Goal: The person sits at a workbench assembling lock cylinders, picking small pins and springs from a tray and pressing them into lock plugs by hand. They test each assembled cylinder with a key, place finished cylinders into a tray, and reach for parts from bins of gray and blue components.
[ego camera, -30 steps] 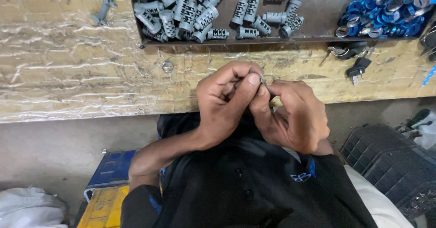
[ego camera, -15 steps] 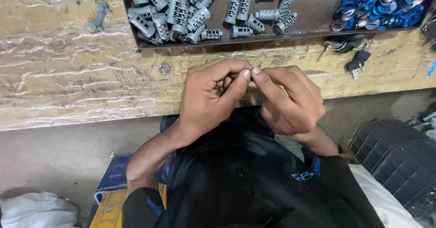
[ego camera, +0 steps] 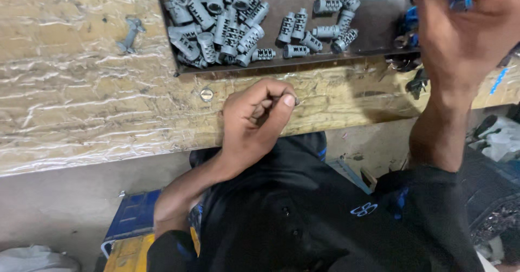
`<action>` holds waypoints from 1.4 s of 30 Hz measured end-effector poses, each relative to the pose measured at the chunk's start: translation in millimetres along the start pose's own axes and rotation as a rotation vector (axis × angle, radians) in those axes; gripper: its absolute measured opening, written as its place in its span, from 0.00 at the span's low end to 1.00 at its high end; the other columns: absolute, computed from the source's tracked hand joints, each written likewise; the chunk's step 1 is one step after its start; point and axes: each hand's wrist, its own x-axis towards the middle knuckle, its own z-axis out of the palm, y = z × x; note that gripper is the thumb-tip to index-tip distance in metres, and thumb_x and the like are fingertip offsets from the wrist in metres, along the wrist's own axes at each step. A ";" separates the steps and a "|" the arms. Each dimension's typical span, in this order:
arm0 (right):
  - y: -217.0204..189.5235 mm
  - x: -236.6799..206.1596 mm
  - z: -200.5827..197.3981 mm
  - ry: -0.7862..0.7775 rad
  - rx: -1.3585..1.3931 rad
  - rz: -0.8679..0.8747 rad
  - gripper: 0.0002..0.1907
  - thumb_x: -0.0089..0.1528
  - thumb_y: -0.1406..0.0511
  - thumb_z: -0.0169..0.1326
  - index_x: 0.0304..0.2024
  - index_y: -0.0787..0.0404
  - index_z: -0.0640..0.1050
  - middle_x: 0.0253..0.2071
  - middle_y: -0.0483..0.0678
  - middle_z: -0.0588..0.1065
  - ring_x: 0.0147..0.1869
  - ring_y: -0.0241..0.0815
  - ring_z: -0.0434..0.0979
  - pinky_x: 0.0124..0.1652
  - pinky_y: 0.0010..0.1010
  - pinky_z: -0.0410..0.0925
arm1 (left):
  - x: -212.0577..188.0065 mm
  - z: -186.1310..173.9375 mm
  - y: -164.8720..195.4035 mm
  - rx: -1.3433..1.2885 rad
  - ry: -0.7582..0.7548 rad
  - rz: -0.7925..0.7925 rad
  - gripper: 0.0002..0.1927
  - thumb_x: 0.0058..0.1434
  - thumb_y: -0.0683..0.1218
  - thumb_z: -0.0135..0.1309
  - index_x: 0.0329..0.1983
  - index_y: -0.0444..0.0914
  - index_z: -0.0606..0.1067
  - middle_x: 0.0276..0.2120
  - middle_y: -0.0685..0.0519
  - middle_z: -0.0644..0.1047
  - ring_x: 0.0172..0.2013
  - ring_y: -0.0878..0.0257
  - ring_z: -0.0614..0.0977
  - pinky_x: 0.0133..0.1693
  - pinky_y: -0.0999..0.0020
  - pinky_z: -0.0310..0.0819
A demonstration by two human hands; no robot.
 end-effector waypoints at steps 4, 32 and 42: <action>6.3 11.4 9.8 -0.232 -0.085 -0.038 0.08 0.66 0.71 0.63 0.48 0.65 0.81 0.39 0.54 0.81 0.37 0.40 0.83 0.34 0.25 0.73 | 1.3 0.6 0.1 -0.040 0.014 0.034 0.03 0.75 0.37 0.50 0.43 0.33 0.73 0.30 0.64 0.68 0.29 0.80 0.63 0.29 0.79 0.54; -96.9 -62.3 5.1 -0.205 0.602 -0.024 0.14 0.60 0.73 0.71 0.46 0.68 0.82 0.43 0.57 0.79 0.45 0.41 0.81 0.43 0.26 0.75 | 8.6 1.6 26.7 -0.191 -0.060 -0.216 0.08 0.73 0.41 0.56 0.41 0.30 0.78 0.29 0.57 0.76 0.26 0.76 0.70 0.27 0.78 0.61; -88.6 -74.9 11.8 -0.231 0.617 -0.061 0.13 0.63 0.76 0.69 0.49 0.71 0.82 0.49 0.57 0.78 0.46 0.42 0.82 0.44 0.25 0.75 | 6.7 4.9 49.0 0.686 -0.032 0.247 0.04 0.72 0.41 0.60 0.42 0.34 0.78 0.28 0.55 0.77 0.25 0.74 0.71 0.28 0.75 0.62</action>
